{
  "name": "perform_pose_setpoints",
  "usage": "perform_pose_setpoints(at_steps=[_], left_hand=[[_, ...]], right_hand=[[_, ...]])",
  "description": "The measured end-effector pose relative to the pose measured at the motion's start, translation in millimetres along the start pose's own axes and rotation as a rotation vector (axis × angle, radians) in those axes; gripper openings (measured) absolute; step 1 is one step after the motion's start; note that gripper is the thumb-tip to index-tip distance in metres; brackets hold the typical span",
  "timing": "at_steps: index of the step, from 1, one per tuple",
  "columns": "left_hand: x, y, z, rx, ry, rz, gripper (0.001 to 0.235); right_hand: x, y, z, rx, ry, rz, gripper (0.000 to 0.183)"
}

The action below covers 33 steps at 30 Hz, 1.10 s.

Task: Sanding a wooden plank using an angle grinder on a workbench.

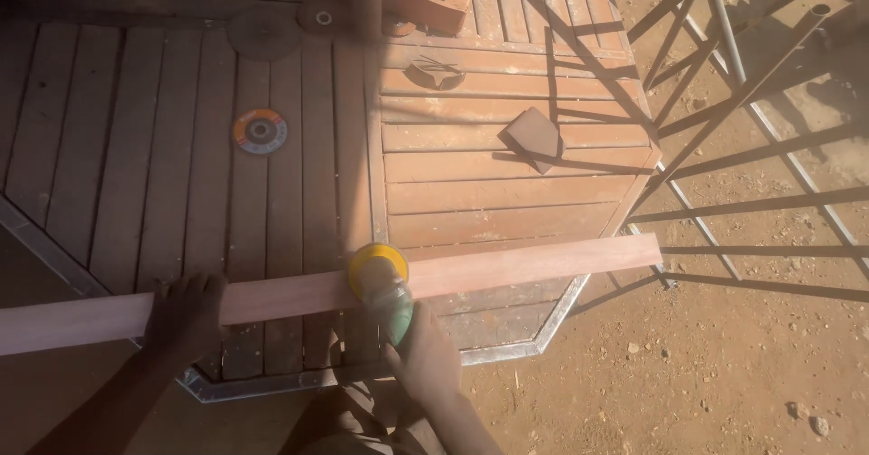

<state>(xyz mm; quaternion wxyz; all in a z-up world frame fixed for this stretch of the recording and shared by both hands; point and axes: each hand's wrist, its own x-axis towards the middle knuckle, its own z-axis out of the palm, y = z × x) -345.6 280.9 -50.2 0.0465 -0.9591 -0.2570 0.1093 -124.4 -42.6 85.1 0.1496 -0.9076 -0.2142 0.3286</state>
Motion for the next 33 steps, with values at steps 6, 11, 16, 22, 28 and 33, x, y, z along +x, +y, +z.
perform_pose_setpoints(at_steps=[6, 11, 16, 22, 28, 33], left_hand=[[-2, -24, 13, 0.128, 0.035, 0.014, 0.074], [-2, -17, 11, 0.142, 0.1, -0.01, 0.088], [-3, -13, 12, 0.136, 0.114, -0.027, 0.087], [-9, -7, 5, 0.184, 0.162, -0.037, 0.077], [-7, -5, 17, 0.251, 0.198, -0.099, 0.047], [-5, -4, 16, 0.265, 0.091, -0.141, 0.051]], right_hand=[[-21, -34, 4, 0.0, 0.018, 0.188, 0.037], [-26, 42, -55, 0.121, 0.215, 0.442, 0.053], [-19, 91, -97, 0.21, 0.405, 0.698, 0.057], [-32, 48, -56, 0.279, 0.36, 0.548, 0.05], [-39, 20, 22, 0.203, 0.049, 0.114, 0.048], [-37, 51, -8, 0.144, -0.007, 0.142, 0.057]])
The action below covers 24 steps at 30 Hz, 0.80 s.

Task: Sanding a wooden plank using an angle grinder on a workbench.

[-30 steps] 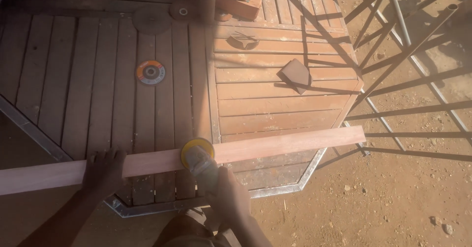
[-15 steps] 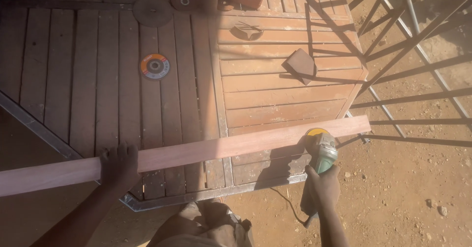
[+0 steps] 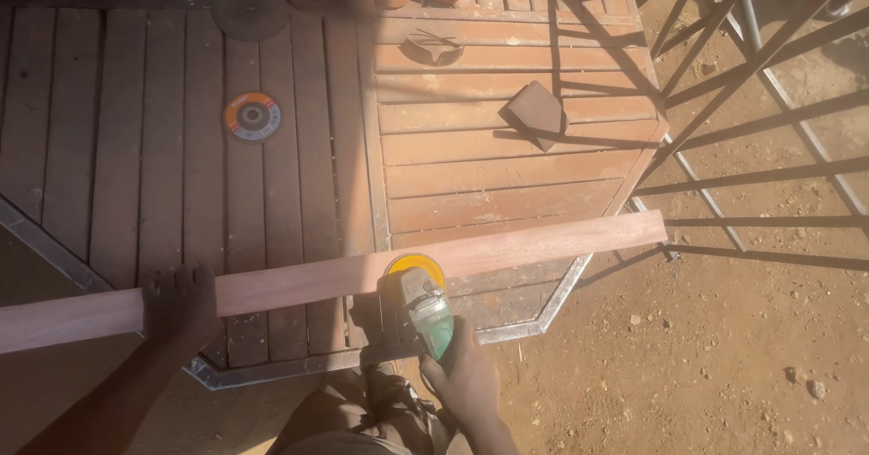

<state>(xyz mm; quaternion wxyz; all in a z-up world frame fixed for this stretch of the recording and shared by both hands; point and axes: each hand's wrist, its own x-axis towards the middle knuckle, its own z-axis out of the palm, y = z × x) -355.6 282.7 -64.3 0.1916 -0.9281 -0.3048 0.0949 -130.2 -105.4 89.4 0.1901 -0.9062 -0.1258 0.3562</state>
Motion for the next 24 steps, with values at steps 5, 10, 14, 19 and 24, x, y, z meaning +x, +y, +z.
perform_pose_setpoints(at_steps=[5, 10, 14, 19, 24], left_hand=[[0, 3, -4, -0.004, 0.107, 0.007, 0.044], [1, 5, -4, 0.014, 0.116, -0.004, 0.034], [2, 4, -13, -0.012, 0.192, 0.038, 0.037], [6, -6, -4, -0.104, -0.01, 0.054, 0.063], [8, -68, 8, -0.431, -0.206, 0.308, 0.083]], right_hand=[[14, 32, -89, 0.015, 0.245, 0.317, 0.056], [39, 61, -140, 0.127, 0.417, 0.573, 0.059], [49, 43, -128, 0.123, 0.429, 0.548, 0.057], [41, -43, -58, 0.159, 0.344, 0.399, 0.055], [-29, -201, 13, 0.31, 0.056, 0.323, 0.045]])
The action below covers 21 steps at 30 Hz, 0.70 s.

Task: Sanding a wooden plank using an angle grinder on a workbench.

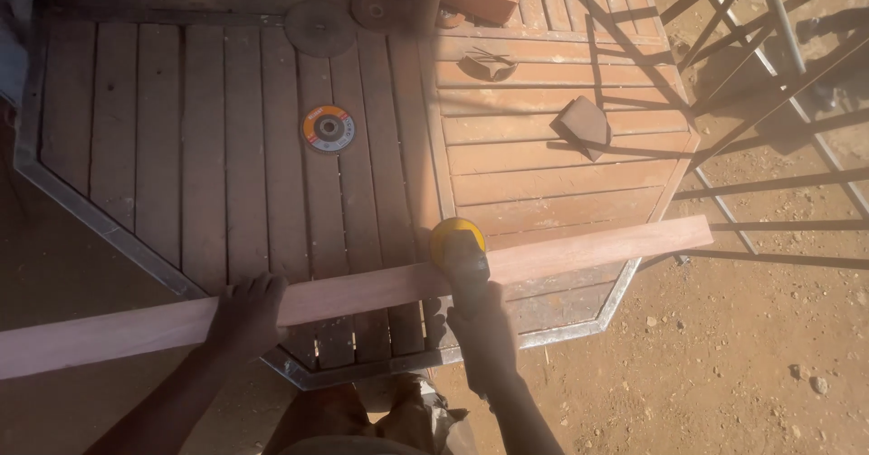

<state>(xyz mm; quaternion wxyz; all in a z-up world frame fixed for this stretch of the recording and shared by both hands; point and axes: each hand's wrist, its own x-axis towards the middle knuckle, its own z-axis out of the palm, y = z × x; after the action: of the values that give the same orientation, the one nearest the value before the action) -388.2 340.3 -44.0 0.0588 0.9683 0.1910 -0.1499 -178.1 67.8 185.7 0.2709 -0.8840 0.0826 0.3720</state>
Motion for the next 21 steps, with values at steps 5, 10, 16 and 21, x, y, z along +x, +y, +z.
perform_pose_setpoints(at_steps=[5, 10, 16, 21], left_hand=[[-47, -115, 27, 0.14, 0.089, -0.039, 0.095], [-85, -179, 21, 0.231, 0.015, -0.152, 0.08], [-82, -182, 8, 0.134, -0.078, -0.167, 0.079], [-79, -180, 4, 0.068, -0.151, -0.187, 0.088]], right_hand=[[-18, -1, 136, -0.319, -0.032, -0.283, 0.039], [-46, -4, 179, -0.396, -0.133, -0.524, 0.058], [-67, -37, 97, -0.258, -0.022, -0.007, 0.008], [4, 51, 35, -0.103, 0.32, 0.138, 0.05]])
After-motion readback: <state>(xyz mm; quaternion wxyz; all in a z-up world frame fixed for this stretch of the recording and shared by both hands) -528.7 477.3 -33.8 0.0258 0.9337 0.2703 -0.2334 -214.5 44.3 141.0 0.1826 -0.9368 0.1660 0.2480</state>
